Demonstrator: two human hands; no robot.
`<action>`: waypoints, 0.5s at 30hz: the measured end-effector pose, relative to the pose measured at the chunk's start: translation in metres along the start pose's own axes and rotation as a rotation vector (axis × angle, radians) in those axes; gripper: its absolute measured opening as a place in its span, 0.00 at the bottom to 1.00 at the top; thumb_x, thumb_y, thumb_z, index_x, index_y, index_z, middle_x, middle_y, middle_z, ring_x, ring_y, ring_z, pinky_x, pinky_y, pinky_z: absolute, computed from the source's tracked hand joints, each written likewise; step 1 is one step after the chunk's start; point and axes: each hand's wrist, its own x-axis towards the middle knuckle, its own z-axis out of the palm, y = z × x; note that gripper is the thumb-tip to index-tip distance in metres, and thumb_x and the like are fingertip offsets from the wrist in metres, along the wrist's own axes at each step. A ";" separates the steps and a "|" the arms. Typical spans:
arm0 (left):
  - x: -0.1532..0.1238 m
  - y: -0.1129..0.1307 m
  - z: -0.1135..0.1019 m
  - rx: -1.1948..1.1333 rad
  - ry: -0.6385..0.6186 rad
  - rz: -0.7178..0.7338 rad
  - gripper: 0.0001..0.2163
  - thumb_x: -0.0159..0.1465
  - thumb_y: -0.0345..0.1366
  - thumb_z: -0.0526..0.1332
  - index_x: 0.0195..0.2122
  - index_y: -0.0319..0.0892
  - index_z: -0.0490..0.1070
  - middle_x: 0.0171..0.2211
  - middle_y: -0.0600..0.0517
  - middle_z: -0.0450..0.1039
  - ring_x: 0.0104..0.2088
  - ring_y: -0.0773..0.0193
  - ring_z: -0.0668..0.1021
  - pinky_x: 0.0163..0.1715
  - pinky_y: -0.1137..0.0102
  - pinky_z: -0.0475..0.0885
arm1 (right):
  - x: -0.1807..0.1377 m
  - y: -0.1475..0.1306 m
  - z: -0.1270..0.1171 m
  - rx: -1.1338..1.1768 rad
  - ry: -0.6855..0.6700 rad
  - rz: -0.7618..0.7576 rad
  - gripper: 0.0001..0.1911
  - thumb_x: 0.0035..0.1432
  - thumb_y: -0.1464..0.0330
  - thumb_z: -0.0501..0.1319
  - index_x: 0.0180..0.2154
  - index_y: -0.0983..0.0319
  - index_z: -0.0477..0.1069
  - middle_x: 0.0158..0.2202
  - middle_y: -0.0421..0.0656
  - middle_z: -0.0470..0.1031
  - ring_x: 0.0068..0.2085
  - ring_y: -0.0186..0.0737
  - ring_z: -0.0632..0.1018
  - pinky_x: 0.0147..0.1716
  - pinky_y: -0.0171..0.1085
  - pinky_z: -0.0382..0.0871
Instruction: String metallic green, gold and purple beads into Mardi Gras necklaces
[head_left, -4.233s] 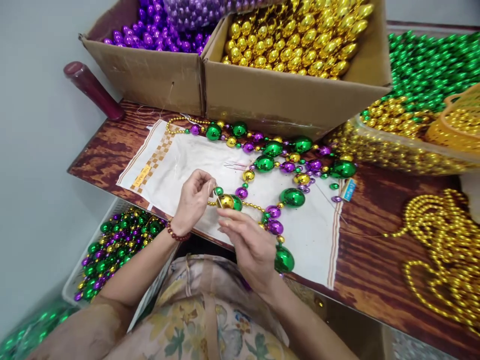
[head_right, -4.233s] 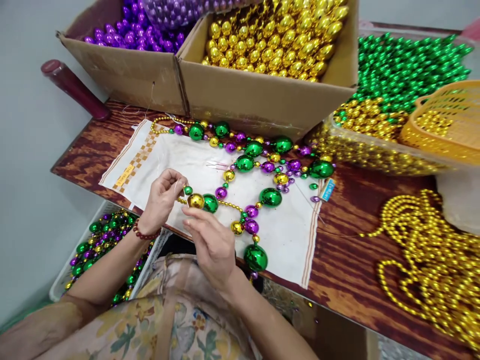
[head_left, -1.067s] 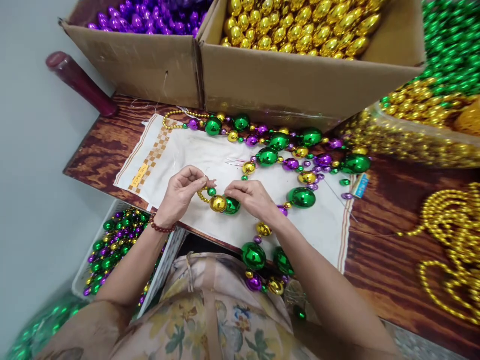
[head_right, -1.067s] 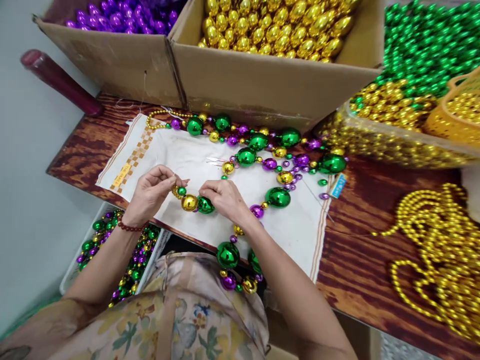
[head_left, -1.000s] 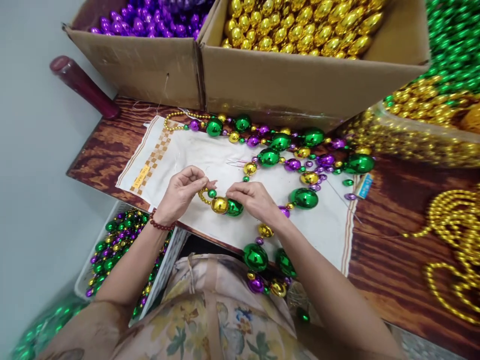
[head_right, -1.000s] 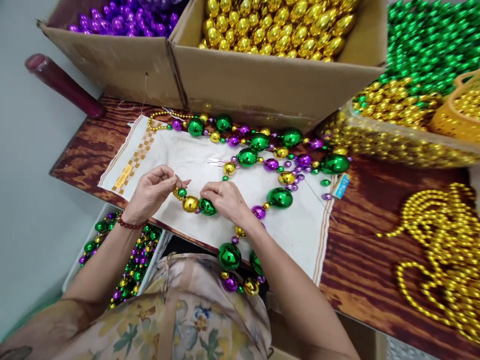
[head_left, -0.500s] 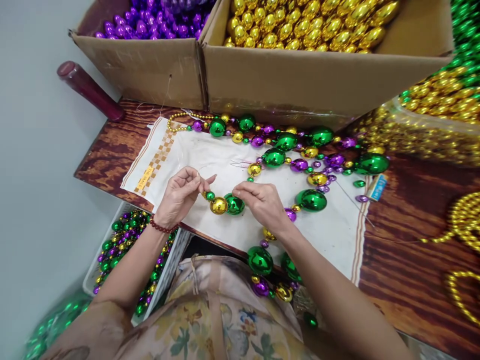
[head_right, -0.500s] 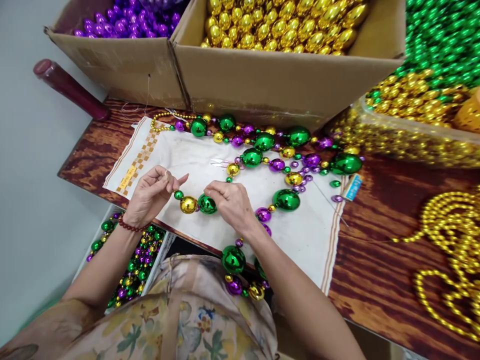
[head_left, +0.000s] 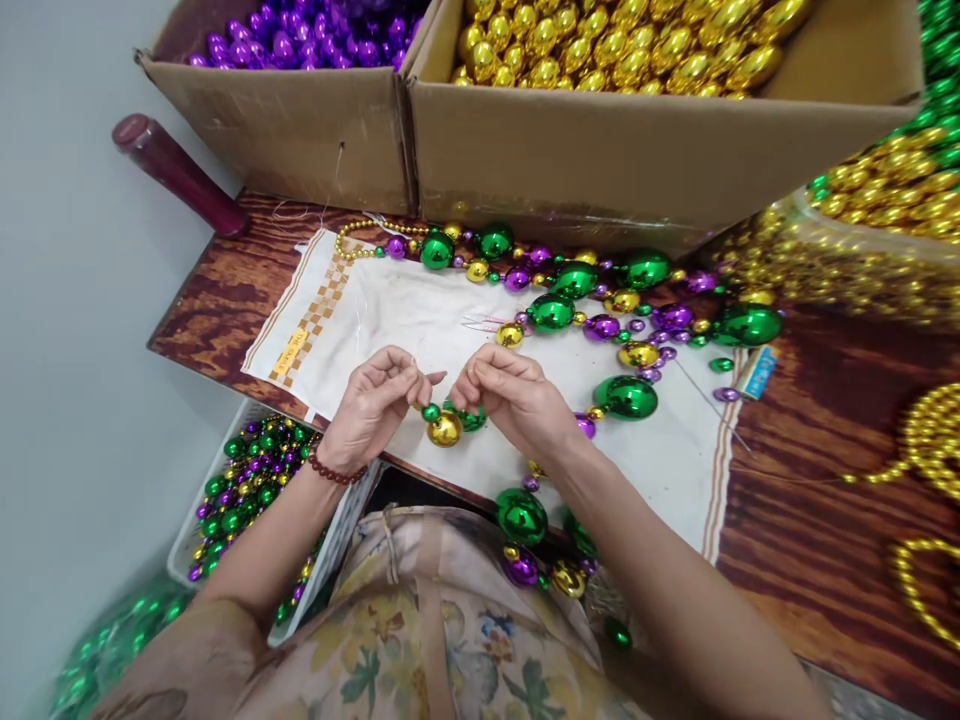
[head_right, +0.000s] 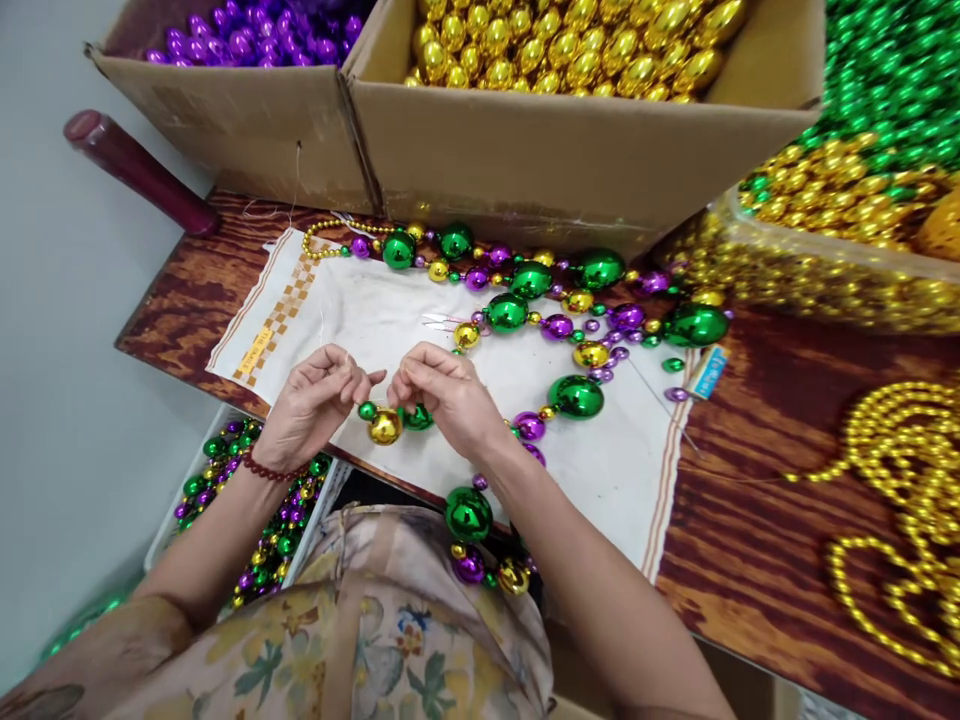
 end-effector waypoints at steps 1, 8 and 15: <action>-0.001 0.001 -0.001 0.046 -0.011 -0.017 0.11 0.58 0.37 0.70 0.30 0.41 0.67 0.19 0.60 0.64 0.25 0.71 0.72 0.52 0.60 0.71 | 0.000 0.001 -0.001 0.018 0.016 0.017 0.15 0.55 0.62 0.68 0.27 0.62 0.65 0.22 0.36 0.65 0.27 0.32 0.73 0.24 0.31 0.60; 0.013 0.005 -0.011 0.180 -0.014 -0.164 0.12 0.54 0.38 0.72 0.34 0.39 0.71 0.20 0.57 0.71 0.23 0.70 0.74 0.30 0.73 0.71 | 0.008 -0.008 -0.005 -0.209 -0.028 0.012 0.15 0.56 0.57 0.66 0.30 0.62 0.68 0.31 0.43 0.75 0.32 0.35 0.75 0.26 0.32 0.69; 0.022 0.007 -0.013 0.154 -0.136 -0.291 0.14 0.53 0.37 0.73 0.33 0.38 0.71 0.20 0.56 0.70 0.21 0.71 0.74 0.25 0.76 0.68 | 0.033 -0.013 -0.004 -0.826 0.064 -0.315 0.10 0.62 0.65 0.58 0.29 0.62 0.70 0.30 0.41 0.72 0.30 0.33 0.72 0.30 0.33 0.66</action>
